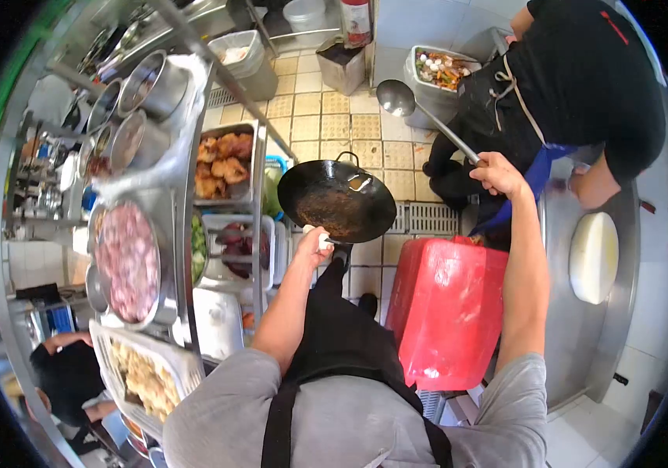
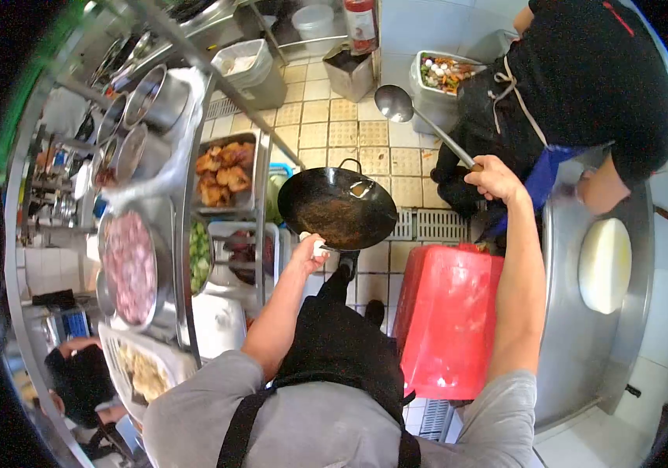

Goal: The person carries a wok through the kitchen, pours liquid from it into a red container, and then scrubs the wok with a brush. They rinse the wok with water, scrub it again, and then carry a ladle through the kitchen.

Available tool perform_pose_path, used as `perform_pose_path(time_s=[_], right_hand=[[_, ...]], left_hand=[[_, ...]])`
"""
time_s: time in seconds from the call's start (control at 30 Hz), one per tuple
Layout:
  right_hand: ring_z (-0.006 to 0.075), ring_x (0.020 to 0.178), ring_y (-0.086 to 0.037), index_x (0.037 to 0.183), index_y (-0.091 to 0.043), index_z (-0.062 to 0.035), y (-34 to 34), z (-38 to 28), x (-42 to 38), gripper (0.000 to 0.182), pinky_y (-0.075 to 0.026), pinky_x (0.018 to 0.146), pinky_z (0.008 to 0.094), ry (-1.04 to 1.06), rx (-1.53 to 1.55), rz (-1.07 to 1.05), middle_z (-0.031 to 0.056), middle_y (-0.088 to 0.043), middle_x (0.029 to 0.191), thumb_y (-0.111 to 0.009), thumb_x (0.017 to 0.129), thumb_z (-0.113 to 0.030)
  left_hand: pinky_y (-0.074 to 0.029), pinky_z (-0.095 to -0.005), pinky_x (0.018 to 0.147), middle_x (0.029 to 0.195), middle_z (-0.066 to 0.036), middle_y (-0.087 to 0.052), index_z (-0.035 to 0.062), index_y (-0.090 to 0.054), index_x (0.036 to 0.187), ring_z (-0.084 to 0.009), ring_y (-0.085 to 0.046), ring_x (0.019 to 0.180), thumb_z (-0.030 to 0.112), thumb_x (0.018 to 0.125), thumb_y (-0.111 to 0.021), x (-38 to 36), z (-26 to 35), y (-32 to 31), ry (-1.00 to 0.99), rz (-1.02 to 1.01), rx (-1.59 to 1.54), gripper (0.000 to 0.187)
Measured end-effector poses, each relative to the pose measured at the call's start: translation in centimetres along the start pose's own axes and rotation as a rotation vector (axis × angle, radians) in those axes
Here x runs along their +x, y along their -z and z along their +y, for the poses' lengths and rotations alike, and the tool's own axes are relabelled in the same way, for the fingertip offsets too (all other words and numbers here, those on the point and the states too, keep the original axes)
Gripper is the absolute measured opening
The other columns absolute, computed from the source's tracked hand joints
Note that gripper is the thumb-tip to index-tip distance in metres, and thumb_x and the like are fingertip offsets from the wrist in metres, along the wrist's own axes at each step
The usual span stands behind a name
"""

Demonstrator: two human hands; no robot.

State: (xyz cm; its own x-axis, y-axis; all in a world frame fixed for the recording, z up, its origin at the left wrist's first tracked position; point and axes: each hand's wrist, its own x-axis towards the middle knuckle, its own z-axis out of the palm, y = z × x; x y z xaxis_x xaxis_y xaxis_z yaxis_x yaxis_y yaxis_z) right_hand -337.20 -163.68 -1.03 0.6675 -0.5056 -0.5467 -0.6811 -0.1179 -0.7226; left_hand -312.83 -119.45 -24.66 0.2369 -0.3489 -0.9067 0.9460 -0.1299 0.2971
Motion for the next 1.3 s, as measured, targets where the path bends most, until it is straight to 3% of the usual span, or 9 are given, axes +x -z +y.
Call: perform_pose_path(time_s=[0.07,0.1,0.43,0.53,0.63,0.73,0.8,1.07,1.3], right_hand=[[0.0086,0.051,-0.048,0.109,-0.063,-0.001,-3.3,2.6,-3.7,0.027,-0.037,0.041,0.0267,-0.011,0.046,-0.044,-0.0006,-0.051,0.067,-0.072,0.088,-0.014],[0.0117,0.049,-0.049,0.091,-0.059,-0.0053,-5.4,2.3,-6.7,0.016,-0.039,0.042,0.0295,-0.015,0.074,-0.009,0.0012,-0.052,0.065,-0.071,0.087,-0.015],[0.0116,0.052,-0.05,0.101,-0.058,-0.0032,-26.1,14.1,-27.8,0.022,-0.041,0.043,0.0312,-0.116,0.216,-0.064,0.0023,-0.052,0.069,-0.07,0.089,-0.016],[0.0196,0.069,-0.059,0.1,-0.063,0.002,-32.4,16.8,-34.3,0.024,-0.049,0.061,0.0406,-0.045,0.082,0.001,0.0066,-0.054,0.073,-0.071,0.088,-0.018],[0.0239,0.076,-0.061,0.099,-0.065,0.004,-38.6,17.5,-41.3,0.027,-0.05,0.07,0.0432,0.028,-0.008,0.109,0.0101,-0.056,0.074,-0.072,0.087,-0.018],[0.0307,0.08,-0.066,0.112,-0.065,0.005,-44.5,20.1,-46.5,0.035,-0.053,0.073,0.0449,-0.183,0.339,0.008,0.0169,-0.065,0.082,-0.073,0.085,-0.017],[0.0352,0.085,-0.069,0.115,-0.064,0.0063,-48.9,22.6,-49.5,0.037,-0.054,0.078,0.0455,0.022,0.179,0.199,0.0207,-0.068,0.086,-0.071,0.085,-0.015],[0.0487,0.093,-0.065,0.106,-0.063,0.0049,-56.3,27.1,-62.3,0.029,-0.051,0.082,0.0533,0.033,0.272,0.129,0.0283,-0.068,0.091,-0.067,0.086,-0.016],[0.0476,0.094,-0.066,0.111,-0.061,0.0046,-59.8,31.9,-74.5,0.033,-0.052,0.083,0.0525,0.02,0.297,0.091,0.0274,-0.069,0.095,-0.065,0.087,-0.017]], left_hand=[[-0.034,-0.0232,0.031,0.069,-0.008,-0.051,0.0116,-0.05,0.091,-0.0207,-0.056,0.048,0.014,0.086,-0.064,-2.6,-4.1,2.0,-0.015,0.001,-0.005,0.015],[-0.034,-0.0232,0.031,0.071,-0.009,-0.052,0.0112,-0.051,0.091,-0.0212,-0.056,0.049,0.014,0.086,-0.065,-3.9,-5.7,3.0,-0.011,0.01,-0.013,0.015],[-0.032,-0.0205,0.032,0.075,-0.01,-0.051,0.0129,-0.047,0.094,-0.0222,-0.057,0.053,0.014,0.085,-0.068,-14.1,-21.0,13.3,0.036,0.004,-0.034,0.023],[-0.035,-0.0224,0.034,0.076,-0.009,-0.052,0.0123,-0.049,0.095,-0.0231,-0.058,0.054,0.011,0.083,-0.067,-16.7,-24.5,17.2,0.081,-0.041,-0.027,0.022],[-0.034,-0.0226,0.032,0.074,-0.009,-0.051,0.0131,-0.047,0.092,-0.0238,-0.059,0.053,0.01,0.085,-0.066,-19.9,-27.8,21.0,0.074,-0.057,-0.034,0.021],[-0.033,-0.0225,0.032,0.072,-0.009,-0.051,0.0137,-0.047,0.092,-0.024,-0.059,0.054,0.009,0.085,-0.066,-24.7,-31.1,23.8,0.024,-0.055,-0.012,0.021],[-0.034,-0.0224,0.033,0.073,-0.01,-0.053,0.0134,-0.048,0.092,-0.0232,-0.059,0.055,0.011,0.086,-0.066,-27.0,-32.6,25.4,0.011,-0.082,0.044,0.02],[-0.037,-0.0215,0.036,0.077,-0.021,-0.062,0.005,-0.056,0.096,-0.0198,-0.057,0.055,0.016,0.09,-0.063,-34.6,-40.3,33.4,0.077,-0.156,0.124,0.014],[-0.037,-0.023,0.035,0.074,-0.021,-0.06,0.003,-0.056,0.088,-0.0195,-0.056,0.054,0.016,0.092,-0.061,-41.1,-49.8,38.5,0.004,-0.171,0.105,0.014]])
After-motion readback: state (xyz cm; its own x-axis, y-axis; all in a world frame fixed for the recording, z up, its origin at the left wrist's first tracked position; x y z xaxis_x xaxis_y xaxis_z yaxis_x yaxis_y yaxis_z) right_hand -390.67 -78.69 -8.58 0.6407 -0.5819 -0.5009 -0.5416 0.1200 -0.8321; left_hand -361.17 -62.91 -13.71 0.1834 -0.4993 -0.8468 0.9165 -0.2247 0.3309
